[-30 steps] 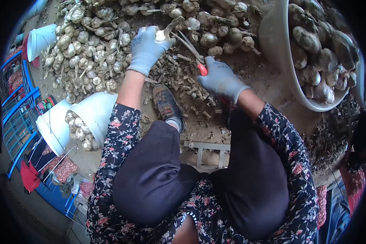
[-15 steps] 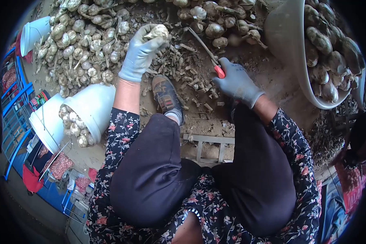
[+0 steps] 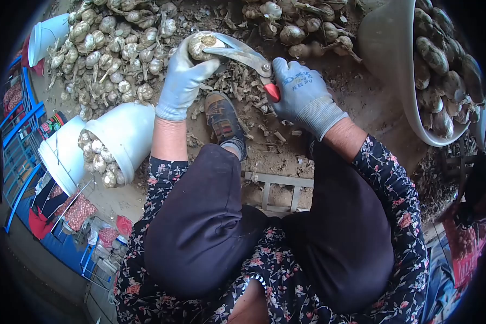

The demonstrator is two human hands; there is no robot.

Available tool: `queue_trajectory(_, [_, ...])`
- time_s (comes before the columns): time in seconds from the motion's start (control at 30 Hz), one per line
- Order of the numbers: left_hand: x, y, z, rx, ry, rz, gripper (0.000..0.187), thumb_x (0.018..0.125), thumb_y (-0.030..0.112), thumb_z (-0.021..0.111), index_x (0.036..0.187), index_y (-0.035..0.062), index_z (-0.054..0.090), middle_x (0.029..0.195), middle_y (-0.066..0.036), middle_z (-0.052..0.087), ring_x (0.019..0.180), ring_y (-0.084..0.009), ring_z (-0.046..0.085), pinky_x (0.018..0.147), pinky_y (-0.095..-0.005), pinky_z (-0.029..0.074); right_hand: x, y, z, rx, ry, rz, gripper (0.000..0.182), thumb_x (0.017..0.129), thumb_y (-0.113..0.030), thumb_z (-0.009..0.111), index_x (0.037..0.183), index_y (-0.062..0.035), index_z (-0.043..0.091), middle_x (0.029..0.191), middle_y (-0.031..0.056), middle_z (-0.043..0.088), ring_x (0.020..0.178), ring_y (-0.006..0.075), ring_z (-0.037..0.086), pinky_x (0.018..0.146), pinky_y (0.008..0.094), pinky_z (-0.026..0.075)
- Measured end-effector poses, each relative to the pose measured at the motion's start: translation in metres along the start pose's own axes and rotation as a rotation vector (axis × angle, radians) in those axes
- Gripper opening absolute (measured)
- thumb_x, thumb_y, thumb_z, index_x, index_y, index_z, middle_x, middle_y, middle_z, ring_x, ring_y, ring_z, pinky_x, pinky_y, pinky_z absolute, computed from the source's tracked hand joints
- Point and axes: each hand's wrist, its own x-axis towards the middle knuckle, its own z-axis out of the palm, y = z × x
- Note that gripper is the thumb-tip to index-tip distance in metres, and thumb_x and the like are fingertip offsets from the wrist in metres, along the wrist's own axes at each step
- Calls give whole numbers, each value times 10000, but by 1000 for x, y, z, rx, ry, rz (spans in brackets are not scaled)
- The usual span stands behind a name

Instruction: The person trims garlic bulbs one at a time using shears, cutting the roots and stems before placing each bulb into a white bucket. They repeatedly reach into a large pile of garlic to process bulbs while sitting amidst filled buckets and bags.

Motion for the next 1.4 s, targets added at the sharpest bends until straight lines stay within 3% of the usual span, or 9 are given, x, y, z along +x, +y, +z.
queue_trajectory(0.17, [0, -21, 1, 479, 29, 185, 571, 683, 89, 765, 1177, -7, 496, 1026, -49, 601, 907, -113, 582, 825, -259, 493, 1, -2, -2, -90, 60, -34, 334, 810, -264, 605, 1010, -51, 444, 914, 173, 591, 896, 337, 611, 783, 449, 476])
queue_trajectory(0.57, [-7, -24, -7, 4, -175, -135, 428, 684, 148, 782, 1036, 18, 575, 925, -29, 632, 833, -101, 601, 773, -245, 495, -12, 12, 22, 98, -44, -106, 298, 765, -185, 630, 954, -38, 451, 832, 214, 610, 816, 388, 618, 706, 469, 489])
queue_trajectory(0.8, [-50, -40, -7, -173, -805, -334, 425, 697, 56, 746, 1069, -43, 568, 932, -66, 658, 777, -139, 616, 648, -251, 491, -25, 37, 44, 264, -66, 3, 236, 802, -170, 604, 947, -12, 506, 839, 264, 601, 802, 442, 583, 661, 494, 452])
queue_trajectory(0.93, [-113, -7, -42, -383, 106, 25, 535, 638, -39, 725, 1135, -10, 530, 990, -78, 597, 871, -163, 618, 744, -304, 560, -32, 52, 53, 148, 40, -55, 204, 823, -177, 585, 901, -10, 497, 807, 255, 584, 796, 440, 570, 664, 488, 440])
queue_trajectory(1.0, [-167, 56, -58, -124, 689, 102, 580, 621, 6, 750, 1145, 63, 509, 980, -56, 577, 875, -162, 591, 752, -284, 554, -35, 48, 52, 180, 25, -33, 206, 824, -183, 585, 889, -11, 491, 792, 246, 580, 787, 440, 567, 665, 489, 439])
queue_trajectory(1.03, [-194, 46, -100, 585, 966, 218, 614, 649, -4, 729, 1200, 71, 469, 1010, -58, 561, 876, -163, 587, 768, -277, 549, -37, 47, 52, 207, 2, 7, 210, 826, -189, 585, 876, -12, 484, 777, 238, 577, 778, 440, 565, 667, 490, 437])
queue_trajectory(1.17, [-260, 80, -202, 433, 1503, 381, 418, 830, 128, 658, 1176, 13, 455, 1094, -69, 522, 966, -167, 533, 846, -297, 482, -32, 46, 58, 152, -4, -16, 234, 816, -211, 583, 896, -10, 493, 793, 235, 589, 783, 439, 567, 675, 490, 439])
queue_trajectory(1.27, [-301, 7, -328, 183, 1109, 119, 407, 921, 295, 548, 1188, -1, 467, 1128, -68, 523, 1038, -165, 491, 928, -311, 410, -31, 41, 57, 141, -11, -31, 258, 809, -215, 582, 942, -6, 511, 826, 246, 600, 808, 440, 570, 690, 489, 443])
queue_trajectory(1.4, [-306, 3, -318, 112, 1065, -43, 544, 984, 451, 326, 1264, 16, 493, 1201, -69, 545, 1091, -178, 501, 974, -332, 392, -39, 32, 46, 287, 45, -125, 266, 801, -201, 574, 976, -9, 520, 871, 273, 605, 860, 446, 572, 731, 497, 444])
